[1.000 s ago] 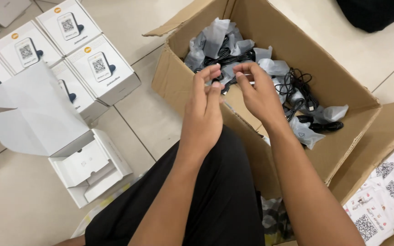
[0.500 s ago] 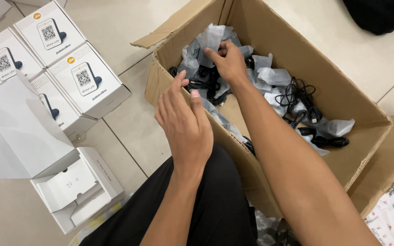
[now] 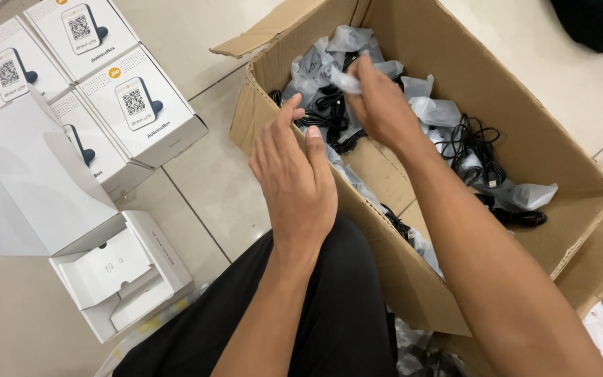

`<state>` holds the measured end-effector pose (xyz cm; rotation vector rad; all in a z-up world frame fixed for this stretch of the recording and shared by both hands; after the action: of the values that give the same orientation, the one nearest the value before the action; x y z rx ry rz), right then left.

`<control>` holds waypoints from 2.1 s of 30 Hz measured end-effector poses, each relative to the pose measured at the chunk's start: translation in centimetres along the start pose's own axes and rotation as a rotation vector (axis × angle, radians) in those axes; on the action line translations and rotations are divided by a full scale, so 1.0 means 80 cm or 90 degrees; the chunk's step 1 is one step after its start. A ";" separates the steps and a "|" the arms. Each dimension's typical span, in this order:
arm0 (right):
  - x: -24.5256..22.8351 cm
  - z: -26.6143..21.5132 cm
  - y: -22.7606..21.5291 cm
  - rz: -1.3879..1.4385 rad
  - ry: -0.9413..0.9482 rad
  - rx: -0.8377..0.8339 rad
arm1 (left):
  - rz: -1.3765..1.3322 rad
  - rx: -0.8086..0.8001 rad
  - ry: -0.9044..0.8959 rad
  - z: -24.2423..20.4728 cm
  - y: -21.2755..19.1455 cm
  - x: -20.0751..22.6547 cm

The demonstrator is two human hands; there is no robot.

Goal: The person packages power cables and instruction cards into electronics boxes.

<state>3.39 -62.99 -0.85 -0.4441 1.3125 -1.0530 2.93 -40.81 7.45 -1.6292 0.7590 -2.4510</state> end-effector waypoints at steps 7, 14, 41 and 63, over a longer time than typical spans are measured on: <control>-0.020 -0.017 0.043 -0.257 0.031 -0.181 | -0.004 -0.012 0.009 -0.003 -0.001 0.001; -0.049 -0.035 -0.015 -0.244 0.022 -0.136 | -0.018 0.006 0.042 -0.001 -0.004 0.006; 0.111 -0.135 0.068 -0.047 0.325 -0.365 | -0.026 0.023 0.037 -0.025 -0.021 0.015; -0.307 -0.084 -0.047 0.422 -0.003 -0.153 | -0.615 -0.047 -0.200 -0.099 -0.146 -0.026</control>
<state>-1.96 -42.80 14.18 -0.1594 1.4457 -0.3437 -1.07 -27.17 8.60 -2.7968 -0.0362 -2.5279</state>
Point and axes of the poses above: each hand's wrist, its own z-axis towards the middle knuckle, its own y-axis out of the palm, x = y × z, the point moved 5 cm from there along z, towards the middle knuckle
